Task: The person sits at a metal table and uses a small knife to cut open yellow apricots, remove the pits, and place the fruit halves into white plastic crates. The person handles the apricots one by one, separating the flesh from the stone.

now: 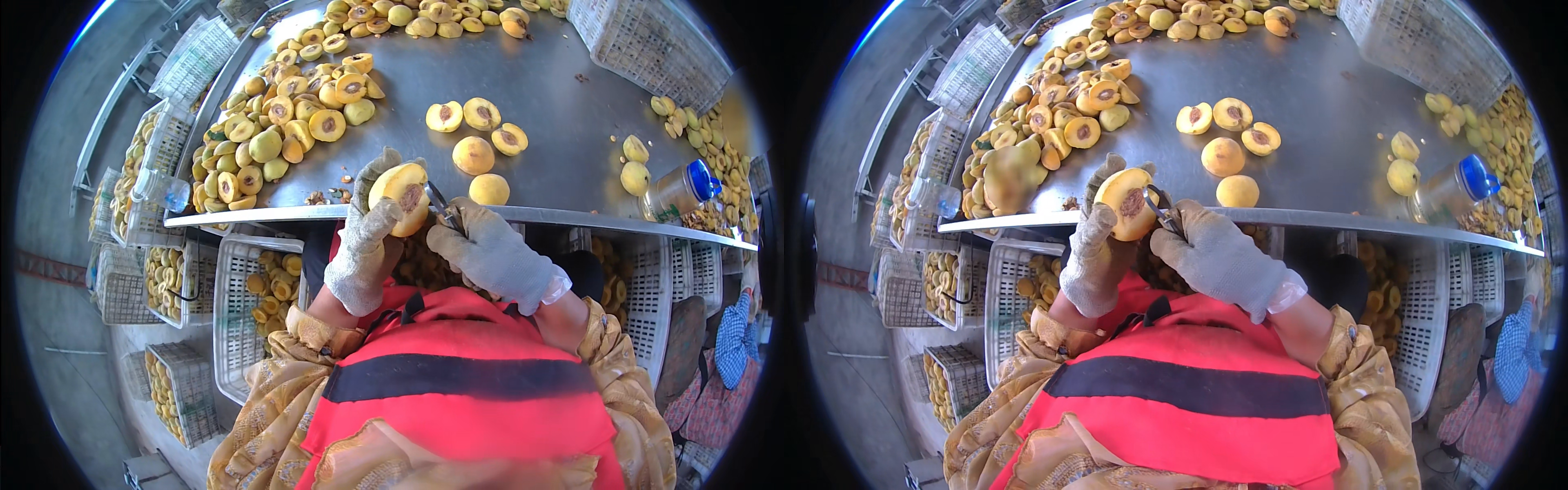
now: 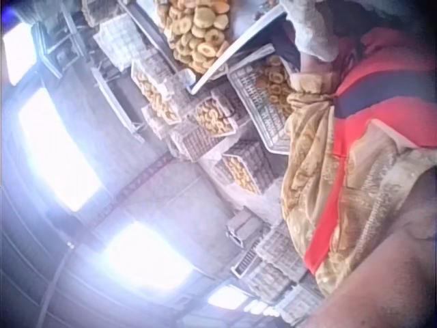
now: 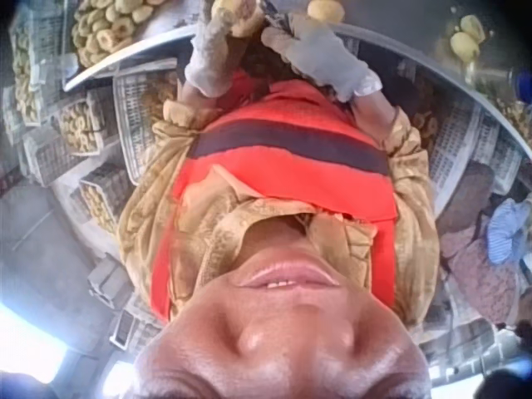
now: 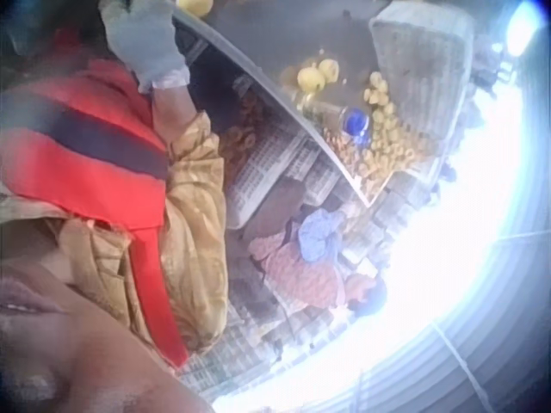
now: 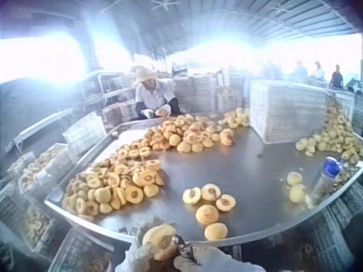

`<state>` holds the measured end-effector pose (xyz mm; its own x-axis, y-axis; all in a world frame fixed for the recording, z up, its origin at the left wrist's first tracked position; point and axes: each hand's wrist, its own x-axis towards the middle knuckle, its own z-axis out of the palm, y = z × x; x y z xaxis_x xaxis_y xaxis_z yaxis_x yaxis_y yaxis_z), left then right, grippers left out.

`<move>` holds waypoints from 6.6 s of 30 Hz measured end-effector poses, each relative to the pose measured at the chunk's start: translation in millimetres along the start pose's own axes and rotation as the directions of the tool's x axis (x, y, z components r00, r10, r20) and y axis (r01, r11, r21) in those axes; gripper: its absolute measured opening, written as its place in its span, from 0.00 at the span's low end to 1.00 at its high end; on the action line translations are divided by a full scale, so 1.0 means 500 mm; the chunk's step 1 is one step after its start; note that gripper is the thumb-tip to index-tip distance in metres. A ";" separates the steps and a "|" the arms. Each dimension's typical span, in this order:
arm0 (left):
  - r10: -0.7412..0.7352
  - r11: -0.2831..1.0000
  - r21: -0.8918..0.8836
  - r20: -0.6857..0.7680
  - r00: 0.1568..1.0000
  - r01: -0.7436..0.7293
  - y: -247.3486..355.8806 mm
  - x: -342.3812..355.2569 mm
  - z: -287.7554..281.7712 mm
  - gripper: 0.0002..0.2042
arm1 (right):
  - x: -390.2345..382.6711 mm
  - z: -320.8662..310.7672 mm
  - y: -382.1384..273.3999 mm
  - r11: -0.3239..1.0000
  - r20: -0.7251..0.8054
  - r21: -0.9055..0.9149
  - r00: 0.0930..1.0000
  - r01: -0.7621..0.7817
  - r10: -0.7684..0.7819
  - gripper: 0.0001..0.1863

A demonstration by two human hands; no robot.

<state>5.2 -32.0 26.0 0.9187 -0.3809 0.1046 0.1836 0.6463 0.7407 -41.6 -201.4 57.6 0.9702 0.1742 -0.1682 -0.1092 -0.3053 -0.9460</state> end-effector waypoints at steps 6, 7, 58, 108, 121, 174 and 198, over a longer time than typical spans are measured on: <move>0.088 0.994 0.071 -0.045 0.995 -0.085 -0.001 -0.006 0.005 0.28 | -0.005 0.013 -0.011 0.995 -0.001 0.084 0.999 -0.052 0.052 0.11; 0.124 0.987 0.111 -0.048 0.991 -0.119 -0.003 -0.012 0.008 0.27 | -0.008 0.017 -0.024 0.989 0.006 0.129 0.997 -0.077 0.077 0.11; 0.469 0.440 0.776 0.230 0.853 -0.451 -0.013 0.022 0.017 0.13 | 0.008 0.028 -0.022 0.889 0.355 0.328 0.914 -0.320 0.198 0.14; -0.358 0.746 0.643 0.166 0.919 0.174 0.054 0.061 0.051 0.28 | -0.040 0.006 -0.033 0.800 0.506 0.450 0.852 -0.397 0.138 0.06; -0.153 0.983 0.113 0.062 0.986 0.145 -0.029 0.019 0.056 0.29 | -0.038 0.016 -0.008 0.535 0.516 0.720 0.857 -0.442 0.015 0.10; -0.123 0.951 -0.270 0.112 0.986 0.149 0.004 0.069 -0.039 0.29 | -0.029 -0.051 -0.006 0.877 0.172 0.414 0.967 -0.242 0.185 0.08; 0.176 0.885 0.447 -0.067 0.982 -0.128 -0.053 0.006 0.012 0.19 | 0.009 0.066 0.029 0.979 -0.073 0.005 0.976 0.204 -0.203 0.09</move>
<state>0.8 -54.3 10.7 0.9580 -0.2160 0.1887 -0.1115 0.3254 0.9390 -46.0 -174.2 34.2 0.9853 0.1641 0.0479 0.0899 -0.2589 -0.9617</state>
